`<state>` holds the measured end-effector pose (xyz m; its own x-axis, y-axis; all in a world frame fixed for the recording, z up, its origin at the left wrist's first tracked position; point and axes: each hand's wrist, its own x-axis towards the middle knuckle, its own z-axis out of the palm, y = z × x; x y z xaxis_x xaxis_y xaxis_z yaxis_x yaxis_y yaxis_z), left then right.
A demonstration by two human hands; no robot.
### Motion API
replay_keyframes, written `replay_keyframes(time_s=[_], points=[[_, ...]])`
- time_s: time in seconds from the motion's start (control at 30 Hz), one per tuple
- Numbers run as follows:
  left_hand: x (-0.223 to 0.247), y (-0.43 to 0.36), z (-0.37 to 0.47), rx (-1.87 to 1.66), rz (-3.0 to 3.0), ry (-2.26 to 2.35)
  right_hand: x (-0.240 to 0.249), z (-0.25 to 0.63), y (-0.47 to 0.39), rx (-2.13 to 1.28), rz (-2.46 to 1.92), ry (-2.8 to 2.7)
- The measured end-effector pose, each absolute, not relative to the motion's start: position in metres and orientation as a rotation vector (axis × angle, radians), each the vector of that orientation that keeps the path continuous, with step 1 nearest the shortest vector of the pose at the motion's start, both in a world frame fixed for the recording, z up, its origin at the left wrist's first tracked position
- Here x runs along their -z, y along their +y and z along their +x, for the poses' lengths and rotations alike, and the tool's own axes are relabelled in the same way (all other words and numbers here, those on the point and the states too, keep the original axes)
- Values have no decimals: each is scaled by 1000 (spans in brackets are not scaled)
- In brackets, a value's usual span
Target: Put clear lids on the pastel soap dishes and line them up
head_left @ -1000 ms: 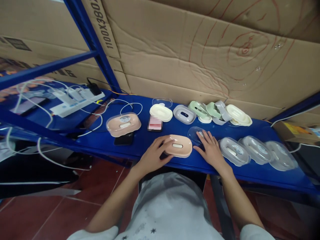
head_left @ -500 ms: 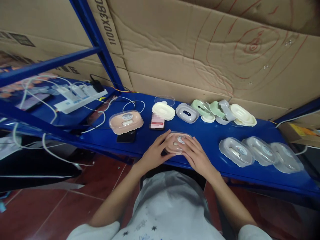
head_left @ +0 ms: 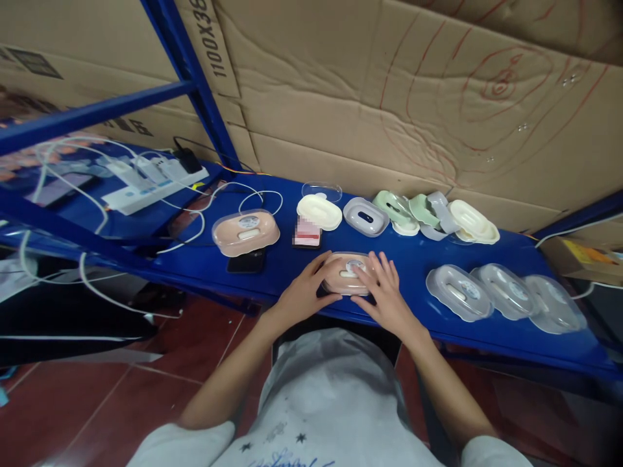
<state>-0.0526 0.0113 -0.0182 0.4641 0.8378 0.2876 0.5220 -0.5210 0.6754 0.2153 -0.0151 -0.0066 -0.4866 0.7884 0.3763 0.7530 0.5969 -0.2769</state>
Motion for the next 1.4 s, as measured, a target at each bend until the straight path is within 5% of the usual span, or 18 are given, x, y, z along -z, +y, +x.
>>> replay_keyframes(time_s=[0.23, 0.5, 0.73, 1.03, 1.2, 1.4], points=[[19, 5, -53, -1110, 2271, 1152, 8, 219, -17, -225, -1237, -2214], [-65, 74, -152, -1436, 2457, 1524, 6, 216, -17, -300, -1381, -2277], [-58, 197, -261, -1100, 2391, 1658, 12, 217, -15, -241, -1362, -2313], [-44, 221, -287, -781, 2370, 1512, 1, 218, -7, -121, -1330, -2442], [-73, 190, -249, -937, 2541, 1730, -22, 221, 48, 107, -1353, -2410], [-75, 165, -113, -355, 2896, 1378, -27, 232, 106, -48, -1452, -2178]])
